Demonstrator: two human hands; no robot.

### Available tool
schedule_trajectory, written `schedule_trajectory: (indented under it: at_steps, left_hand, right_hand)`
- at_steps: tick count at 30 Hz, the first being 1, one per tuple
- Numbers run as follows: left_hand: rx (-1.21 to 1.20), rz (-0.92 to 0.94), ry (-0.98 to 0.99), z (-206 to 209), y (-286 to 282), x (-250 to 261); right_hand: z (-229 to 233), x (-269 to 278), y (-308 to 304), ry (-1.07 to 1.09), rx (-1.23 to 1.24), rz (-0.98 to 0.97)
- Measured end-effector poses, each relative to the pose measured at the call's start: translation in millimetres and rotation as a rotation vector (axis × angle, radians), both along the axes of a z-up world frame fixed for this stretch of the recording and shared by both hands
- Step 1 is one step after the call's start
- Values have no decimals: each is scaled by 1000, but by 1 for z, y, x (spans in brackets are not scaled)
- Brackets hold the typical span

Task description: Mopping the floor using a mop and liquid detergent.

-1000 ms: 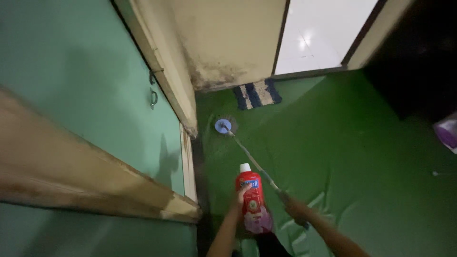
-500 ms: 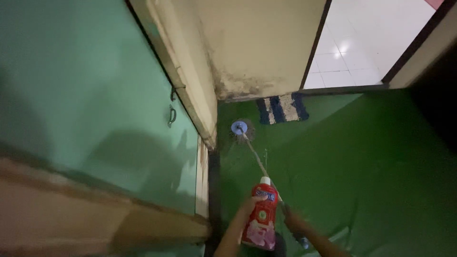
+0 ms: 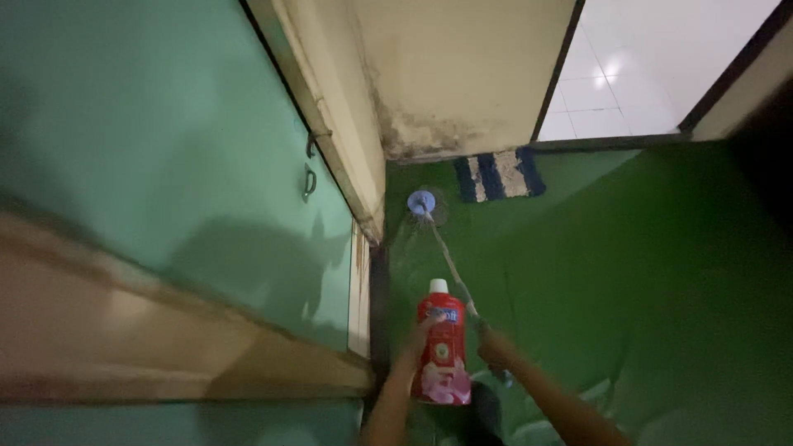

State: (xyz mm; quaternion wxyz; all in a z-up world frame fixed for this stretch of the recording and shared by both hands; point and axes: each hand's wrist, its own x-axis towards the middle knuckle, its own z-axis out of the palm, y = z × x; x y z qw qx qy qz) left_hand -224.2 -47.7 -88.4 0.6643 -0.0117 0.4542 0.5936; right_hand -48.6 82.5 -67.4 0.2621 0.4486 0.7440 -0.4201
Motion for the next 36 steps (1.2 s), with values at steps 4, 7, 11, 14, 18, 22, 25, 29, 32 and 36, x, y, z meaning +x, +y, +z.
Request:
schedule_trajectory:
  at_steps: [4, 7, 11, 14, 18, 22, 25, 29, 32, 36]
  left_hand:
    - [52, 36, 20, 19, -34, 7]
    - [152, 37, -9, -27, -47, 17]
    - [225, 86, -87, -21, -52, 45]
    - [237, 151, -16, -11, -58, 53]
    - [266, 178, -19, 1, -63, 35]
    - [229, 170, -79, 16, -90, 4]
    - [219, 201, -163, -8, -91, -3]
    - [225, 250, -262, -84, -72, -28]
    - [285, 250, -259, -114, -50, -49]
    - [253, 262, -249, -119, -44, -59]
  right_hand:
    - [-136, 67, -11, 396, 153, 103]
    - [-84, 103, -53, 98, 77, 190]
    - [-44, 131, -89, 38, 70, 246]
    - [-69, 136, -92, 32, -4, 175]
    - [-150, 116, -52, 220, 146, 331]
    - [-149, 55, -31, 184, 171, 177]
    - [-66, 0, -5, -13, 2, 110]
    - [-42, -79, 64, -17, 32, 98]
    - [-54, -135, 113, -18, 62, 85]
    - [-209, -181, 182, -29, 92, 47]
